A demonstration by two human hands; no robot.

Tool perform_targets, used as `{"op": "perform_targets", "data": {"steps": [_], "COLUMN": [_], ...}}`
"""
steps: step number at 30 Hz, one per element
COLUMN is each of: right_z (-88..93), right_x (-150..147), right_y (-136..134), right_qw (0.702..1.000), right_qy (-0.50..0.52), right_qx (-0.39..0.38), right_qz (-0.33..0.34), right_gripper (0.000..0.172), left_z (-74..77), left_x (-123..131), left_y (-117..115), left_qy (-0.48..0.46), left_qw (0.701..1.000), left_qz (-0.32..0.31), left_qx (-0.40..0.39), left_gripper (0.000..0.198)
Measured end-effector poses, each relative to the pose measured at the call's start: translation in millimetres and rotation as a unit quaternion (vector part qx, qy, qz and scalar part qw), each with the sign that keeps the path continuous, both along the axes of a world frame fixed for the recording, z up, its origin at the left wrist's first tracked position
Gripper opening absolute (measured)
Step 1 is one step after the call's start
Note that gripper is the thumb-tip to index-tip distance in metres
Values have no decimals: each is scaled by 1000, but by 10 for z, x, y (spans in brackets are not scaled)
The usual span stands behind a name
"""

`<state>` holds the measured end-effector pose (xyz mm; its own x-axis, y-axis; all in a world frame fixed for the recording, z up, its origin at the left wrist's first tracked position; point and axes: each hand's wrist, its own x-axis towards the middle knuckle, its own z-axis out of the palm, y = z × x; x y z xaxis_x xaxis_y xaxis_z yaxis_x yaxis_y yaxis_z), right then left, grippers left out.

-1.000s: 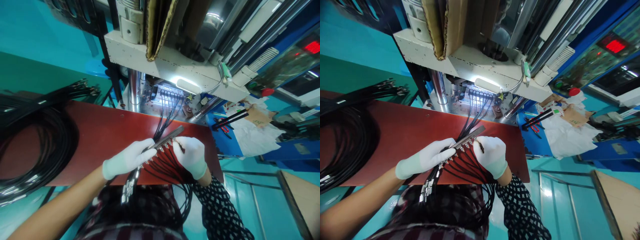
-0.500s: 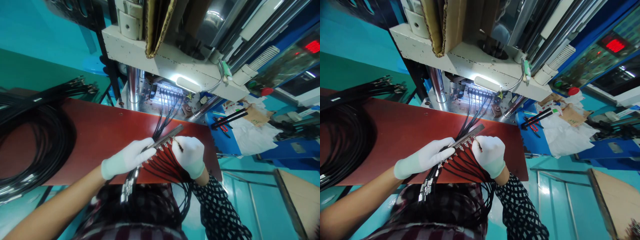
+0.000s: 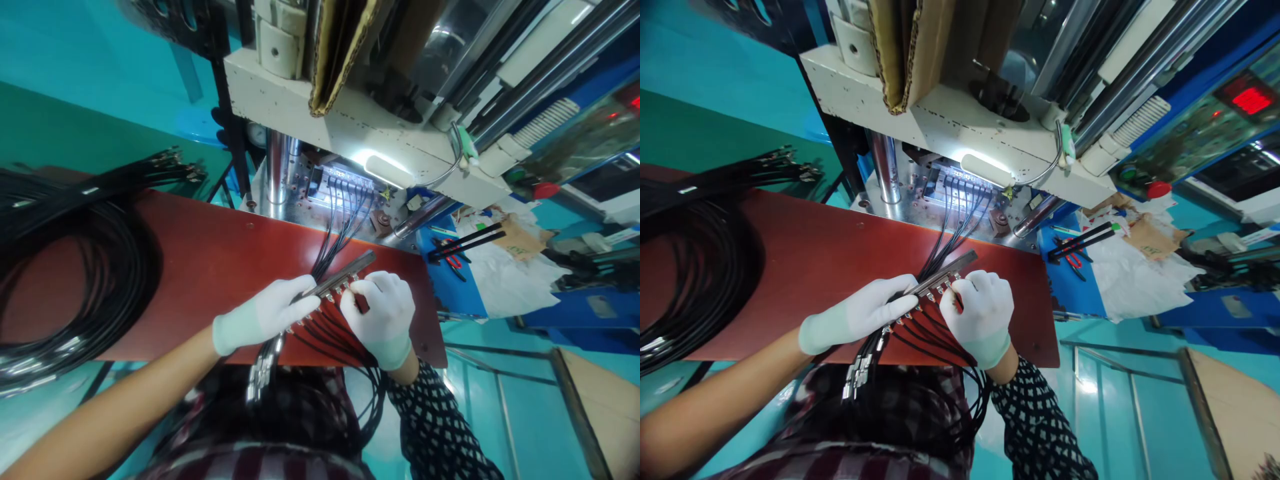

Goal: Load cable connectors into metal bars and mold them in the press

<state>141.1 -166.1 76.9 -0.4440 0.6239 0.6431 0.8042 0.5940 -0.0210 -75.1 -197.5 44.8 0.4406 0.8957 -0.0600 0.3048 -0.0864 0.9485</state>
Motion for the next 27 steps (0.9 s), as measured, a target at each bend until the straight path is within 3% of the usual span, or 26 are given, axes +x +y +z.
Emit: {"op": "perform_targets", "data": {"steps": [5, 16, 27], "right_z": [31, -4, 6], "right_x": [38, -53, -94], "right_y": [-65, -46, -134], "right_qw": [1000, 999, 998], "right_qy": [-10, -20, -48], "right_qx": [-12, 20, -5], "right_qz": [-2, 18, 40], "right_gripper": [5, 10, 9], "left_z": [-2, -18, -13], "left_x": [7, 21, 28], "left_y": [5, 15, 16], "left_qy": [-6, -13, -35], "left_qw": [1000, 1000, 998], "left_qz": [14, 24, 44], "left_qx": [6, 10, 2], "left_gripper": [36, 37, 38]}}
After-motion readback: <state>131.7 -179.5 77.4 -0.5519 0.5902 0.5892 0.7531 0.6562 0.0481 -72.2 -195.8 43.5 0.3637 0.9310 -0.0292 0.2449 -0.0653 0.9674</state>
